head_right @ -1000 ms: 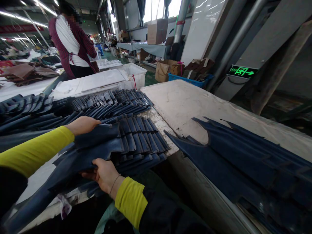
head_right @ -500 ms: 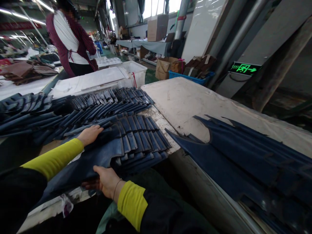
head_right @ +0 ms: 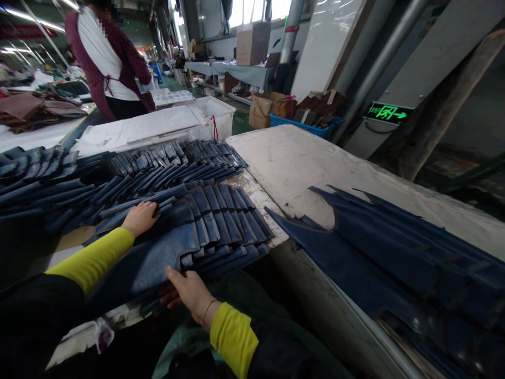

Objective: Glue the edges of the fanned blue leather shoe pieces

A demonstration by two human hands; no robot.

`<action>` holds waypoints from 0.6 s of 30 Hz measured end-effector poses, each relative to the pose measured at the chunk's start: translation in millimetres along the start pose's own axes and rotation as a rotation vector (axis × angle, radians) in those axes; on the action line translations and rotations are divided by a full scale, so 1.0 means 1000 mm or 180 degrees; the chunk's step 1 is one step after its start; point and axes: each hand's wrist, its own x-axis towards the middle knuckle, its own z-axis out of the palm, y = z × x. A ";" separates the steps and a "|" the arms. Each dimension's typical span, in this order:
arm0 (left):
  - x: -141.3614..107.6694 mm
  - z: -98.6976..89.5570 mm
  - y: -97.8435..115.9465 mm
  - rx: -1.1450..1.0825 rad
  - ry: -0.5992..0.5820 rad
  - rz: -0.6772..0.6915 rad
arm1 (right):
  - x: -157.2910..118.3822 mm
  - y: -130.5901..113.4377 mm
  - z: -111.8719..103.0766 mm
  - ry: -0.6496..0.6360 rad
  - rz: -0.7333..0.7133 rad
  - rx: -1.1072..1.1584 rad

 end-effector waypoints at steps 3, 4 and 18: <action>0.005 -0.005 0.010 -0.0004 0.0045 0.0193 | 0.004 0.001 0.001 0.0142 0.0015 0.0061; 0.005 -0.007 0.011 -0.0008 0.0072 0.0318 | 0.004 0.002 0.001 0.0156 0.0005 0.0068; 0.015 -0.010 -0.005 -0.0027 0.0209 0.0654 | 0.009 0.011 0.000 0.0189 -0.0120 0.0129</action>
